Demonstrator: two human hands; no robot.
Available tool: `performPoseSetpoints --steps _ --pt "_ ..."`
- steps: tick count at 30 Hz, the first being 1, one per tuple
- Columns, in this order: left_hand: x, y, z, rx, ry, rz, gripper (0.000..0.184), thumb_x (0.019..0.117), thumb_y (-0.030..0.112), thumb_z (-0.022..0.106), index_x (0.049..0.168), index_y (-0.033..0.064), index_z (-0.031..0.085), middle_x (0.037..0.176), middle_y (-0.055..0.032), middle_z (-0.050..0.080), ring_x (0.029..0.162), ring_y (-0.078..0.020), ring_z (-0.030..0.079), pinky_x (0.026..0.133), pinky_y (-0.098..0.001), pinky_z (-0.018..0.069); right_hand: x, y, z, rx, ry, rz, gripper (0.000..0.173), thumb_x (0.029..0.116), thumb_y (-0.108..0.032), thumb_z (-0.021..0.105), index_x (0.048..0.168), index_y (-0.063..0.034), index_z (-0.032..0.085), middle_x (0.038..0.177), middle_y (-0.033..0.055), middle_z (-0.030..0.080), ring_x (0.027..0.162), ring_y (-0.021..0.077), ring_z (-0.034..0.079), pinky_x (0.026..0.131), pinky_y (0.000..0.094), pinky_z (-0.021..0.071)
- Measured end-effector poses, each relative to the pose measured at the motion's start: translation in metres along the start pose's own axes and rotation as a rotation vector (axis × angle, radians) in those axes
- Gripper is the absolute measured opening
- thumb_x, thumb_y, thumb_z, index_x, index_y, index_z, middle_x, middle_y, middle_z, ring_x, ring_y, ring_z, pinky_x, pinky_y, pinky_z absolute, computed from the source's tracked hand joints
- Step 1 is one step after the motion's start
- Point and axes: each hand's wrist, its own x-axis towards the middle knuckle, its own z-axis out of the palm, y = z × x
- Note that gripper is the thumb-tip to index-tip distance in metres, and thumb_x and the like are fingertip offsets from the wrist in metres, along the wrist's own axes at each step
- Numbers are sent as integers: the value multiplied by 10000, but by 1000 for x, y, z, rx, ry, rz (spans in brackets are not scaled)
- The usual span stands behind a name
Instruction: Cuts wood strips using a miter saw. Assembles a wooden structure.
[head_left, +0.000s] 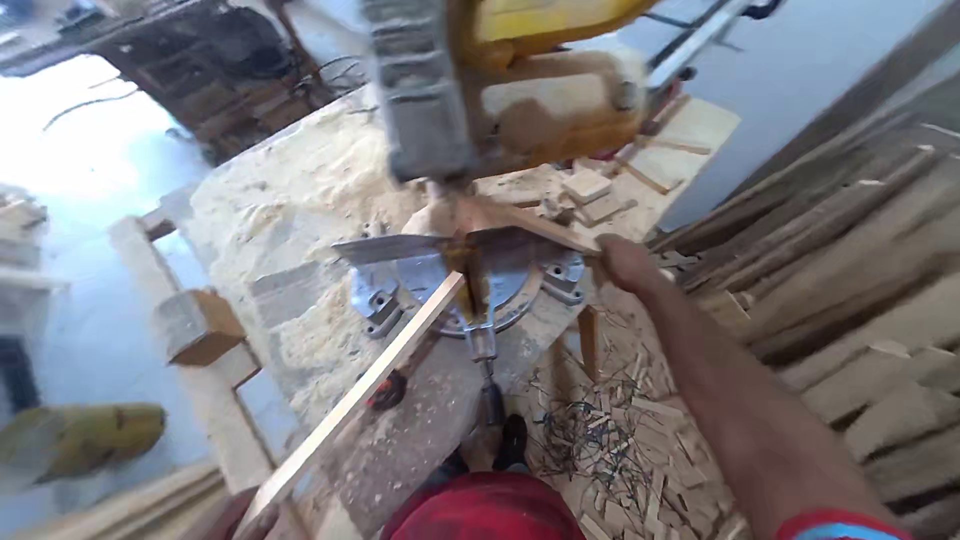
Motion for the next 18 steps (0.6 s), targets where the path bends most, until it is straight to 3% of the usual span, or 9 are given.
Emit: performPoseSetpoints --steps 3,5,7,8,11,13,16,18 --pt "-28 -27 -25 53 77 -70 597 1000 588 523 1158 47 720 1005 -156 725 885 -257 707 793 -528 586 -54 -8 -26 -105 -61 -75 265 996 -132 648 1242 -39 623 1174 257 657 1048 499 657 819 729 528" --pt "-40 -48 -35 66 157 -109 689 970 677 465 1122 60 728 925 -108 717 790 -200 688 714 -488 582 -112 -8 -35 -165 -67 -165 243 950 -137 713 1175 -60 665 1104 232 670 996 490 662 777 726 535" --pt "-45 -62 -41 36 201 -142 682 956 684 472 1095 67 729 880 -68 702 730 -144 659 667 -427 576 -175 -32 -49 -145 -169 -222 250 910 -123 752 1154 -83 720 1084 210 696 989 465 673 801 710 536" --pt "-43 -66 -45 27 205 -152 668 955 672 481 1098 68 728 889 -62 702 735 -137 655 674 -421 574 -200 -56 -51 -111 -243 -268 255 896 -112 760 1149 -94 734 1083 194 710 994 441 684 821 689 543" --pt "-19 -76 -57 38 196 -103 617 954 641 494 1088 90 740 903 -39 713 752 -129 666 687 -424 582 -241 -162 -36 26 -409 -484 433 909 -180 764 1333 -166 675 1228 135 719 1137 371 684 958 620 542" --pt "12 -78 -66 36 163 -15 582 956 625 496 1062 106 738 893 -11 706 744 -102 659 676 -387 583 -249 -237 -5 103 -373 -672 440 957 -238 702 1385 -166 630 1193 122 728 1084 347 705 905 573 577" --pt "68 -73 -78 18 84 124 563 958 603 505 1035 92 729 889 -17 694 737 -111 650 675 -387 575 -236 -335 41 93 -473 -828 327 1014 -129 531 1325 -57 604 1084 183 709 974 401 696 789 598 566" --pt "105 -71 -85 24 44 198 556 966 597 507 1048 93 729 885 -29 700 724 -136 652 669 -421 573 -220 -384 72 67 -541 -840 299 1022 -96 490 1284 -17 609 1065 192 705 986 402 687 820 604 554"
